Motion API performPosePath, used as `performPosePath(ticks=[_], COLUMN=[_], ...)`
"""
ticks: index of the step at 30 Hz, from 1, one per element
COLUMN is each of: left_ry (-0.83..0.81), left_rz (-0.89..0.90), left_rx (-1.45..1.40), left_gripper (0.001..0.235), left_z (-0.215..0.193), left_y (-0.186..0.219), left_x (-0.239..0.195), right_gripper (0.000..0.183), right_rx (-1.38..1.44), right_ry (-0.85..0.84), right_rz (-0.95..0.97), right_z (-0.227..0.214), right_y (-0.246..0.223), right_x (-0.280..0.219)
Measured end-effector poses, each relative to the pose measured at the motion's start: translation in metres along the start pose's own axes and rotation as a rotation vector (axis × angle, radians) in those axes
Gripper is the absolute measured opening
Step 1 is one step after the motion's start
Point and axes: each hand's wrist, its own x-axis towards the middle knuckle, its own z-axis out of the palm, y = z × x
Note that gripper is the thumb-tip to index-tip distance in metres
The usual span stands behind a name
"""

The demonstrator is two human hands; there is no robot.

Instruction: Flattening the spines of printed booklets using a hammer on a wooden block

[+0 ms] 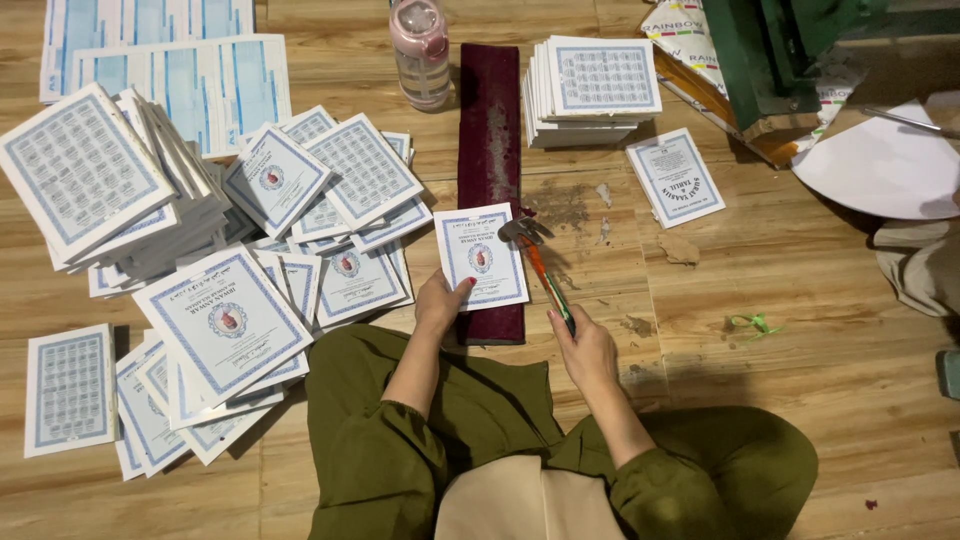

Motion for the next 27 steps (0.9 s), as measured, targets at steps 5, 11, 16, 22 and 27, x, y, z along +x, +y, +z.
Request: performPosePath(ticks=[5,11,16,22,27], left_ry=[0.003,0.01,0.004,0.059,0.063], left_rz=[-0.013,-0.049,-0.038,-0.02,0.002], left_rx=[-0.015,-0.005,-0.03,-0.019,-0.031], left_gripper=[0.055,0.053,0.054,0.053,0.05], left_z=[0.001,-0.002,-0.004,-0.011,-0.02], left_y=[0.001,0.001,0.01,0.019,0.031], left_x=[0.004,-0.001,-0.008,-0.013,-0.028], right_gripper=[0.037,0.033,0.028,0.041,0.028], right_rx=[-0.023,0.05,0.273,-0.123,0.093], right_ry=[0.001,-0.007,0.197,-0.027,0.174], right_rz=[-0.004,-0.05,-0.141,0.028,-0.148], right_z=[0.003,-0.002,0.007,0.017,0.003], right_y=[0.007,-0.013,-0.018,-0.02,-0.035], right_x=[0.0,-0.002,0.016,0.026,0.023])
